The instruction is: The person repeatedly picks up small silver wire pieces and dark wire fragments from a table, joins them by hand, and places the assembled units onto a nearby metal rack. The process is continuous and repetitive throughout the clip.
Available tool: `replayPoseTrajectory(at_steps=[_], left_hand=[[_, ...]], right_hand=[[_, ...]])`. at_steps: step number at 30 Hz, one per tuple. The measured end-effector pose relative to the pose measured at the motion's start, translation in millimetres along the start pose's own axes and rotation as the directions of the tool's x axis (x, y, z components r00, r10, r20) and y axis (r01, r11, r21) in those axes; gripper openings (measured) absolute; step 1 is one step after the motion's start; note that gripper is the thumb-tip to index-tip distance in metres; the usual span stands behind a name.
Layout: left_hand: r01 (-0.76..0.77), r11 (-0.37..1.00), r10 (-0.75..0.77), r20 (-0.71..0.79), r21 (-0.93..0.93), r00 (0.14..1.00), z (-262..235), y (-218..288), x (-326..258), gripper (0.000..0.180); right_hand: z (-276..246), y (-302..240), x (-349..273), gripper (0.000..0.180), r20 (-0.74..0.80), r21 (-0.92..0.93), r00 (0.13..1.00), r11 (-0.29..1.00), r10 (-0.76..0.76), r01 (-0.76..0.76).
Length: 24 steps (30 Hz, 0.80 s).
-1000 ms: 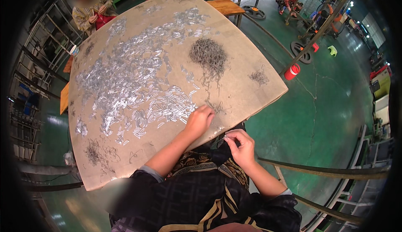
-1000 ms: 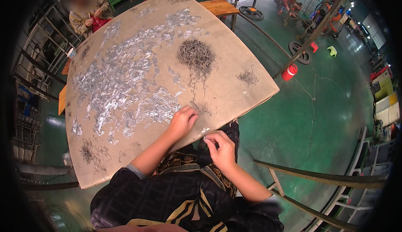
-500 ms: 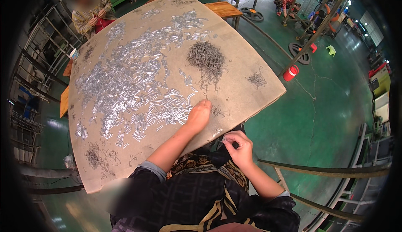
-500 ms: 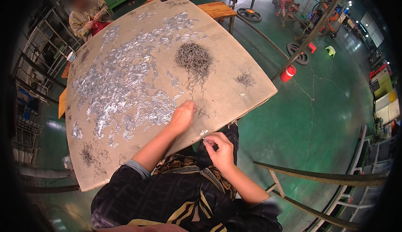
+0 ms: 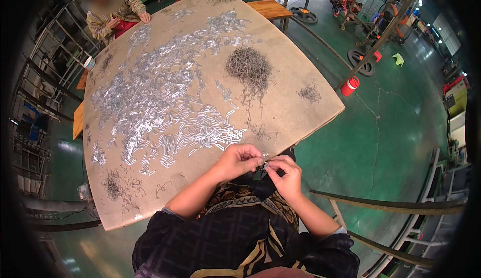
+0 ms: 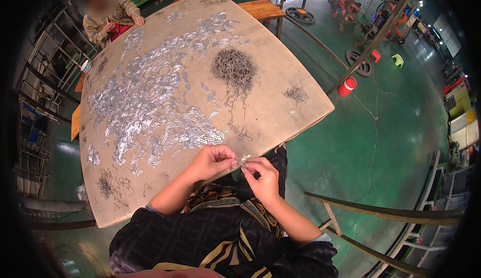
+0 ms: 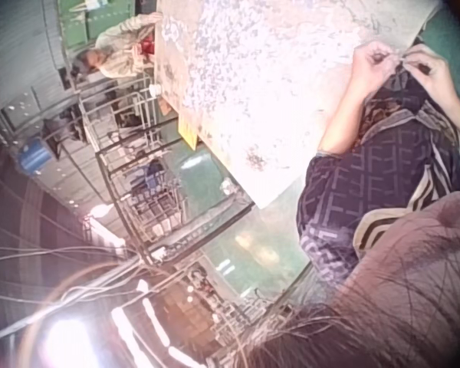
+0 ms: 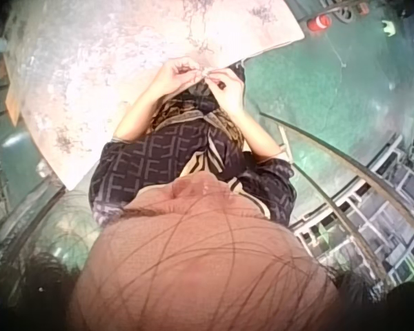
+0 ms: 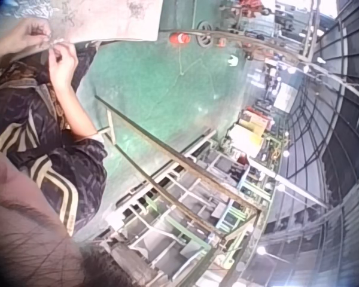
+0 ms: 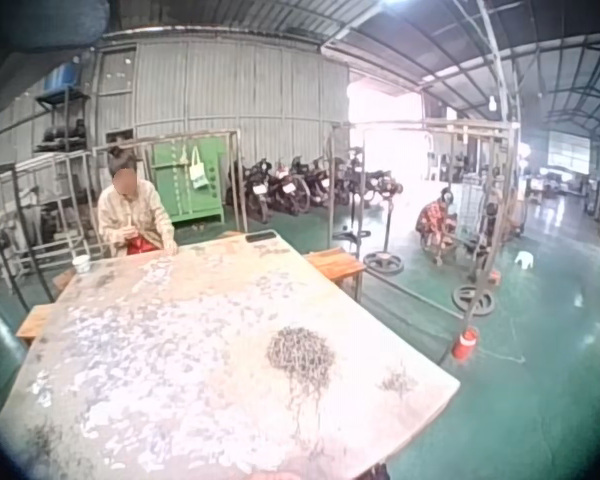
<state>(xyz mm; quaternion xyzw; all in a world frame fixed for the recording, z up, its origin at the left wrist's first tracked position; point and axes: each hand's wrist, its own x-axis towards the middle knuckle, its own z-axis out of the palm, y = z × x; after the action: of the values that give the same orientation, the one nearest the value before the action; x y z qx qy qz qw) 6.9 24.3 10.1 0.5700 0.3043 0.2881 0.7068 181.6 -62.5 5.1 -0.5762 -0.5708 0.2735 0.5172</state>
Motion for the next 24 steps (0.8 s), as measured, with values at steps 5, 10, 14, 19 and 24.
replayPoseTrajectory(at_steps=[5,10,14,19,24], left_hand=[[0.023,0.999,-0.021,0.036,-0.044,0.999,5.7,3.7,-11.6,0.005],[-0.048,0.999,0.048,-0.057,0.003,0.997,12.6,-5.6,-11.3,0.004],[-0.222,0.941,0.243,-0.051,0.254,0.969,15.3,5.1,-7.4,0.006],[-0.308,0.895,0.325,0.0,0.323,0.946,20.8,18.4,-4.2,0.007],[-0.383,0.846,0.395,0.046,0.371,0.918,25.0,30.9,-1.0,0.007]], right_hand=[[2.0,-1.0,0.4,0.013,0.001,0.0,1.0,1.0,-0.008,0.008],[2.3,-3.6,0.1,0.012,0.001,-0.022,0.999,0.999,-0.042,0.042],[0.7,-8.9,2.8,0.013,-0.004,-0.018,0.999,0.998,-0.053,0.053],[-4.7,-13.0,7.0,0.012,-0.042,0.003,0.995,0.996,-0.093,0.093],[-11.7,-16.7,11.9,0.013,-0.077,-0.024,0.986,0.989,-0.148,0.147]])
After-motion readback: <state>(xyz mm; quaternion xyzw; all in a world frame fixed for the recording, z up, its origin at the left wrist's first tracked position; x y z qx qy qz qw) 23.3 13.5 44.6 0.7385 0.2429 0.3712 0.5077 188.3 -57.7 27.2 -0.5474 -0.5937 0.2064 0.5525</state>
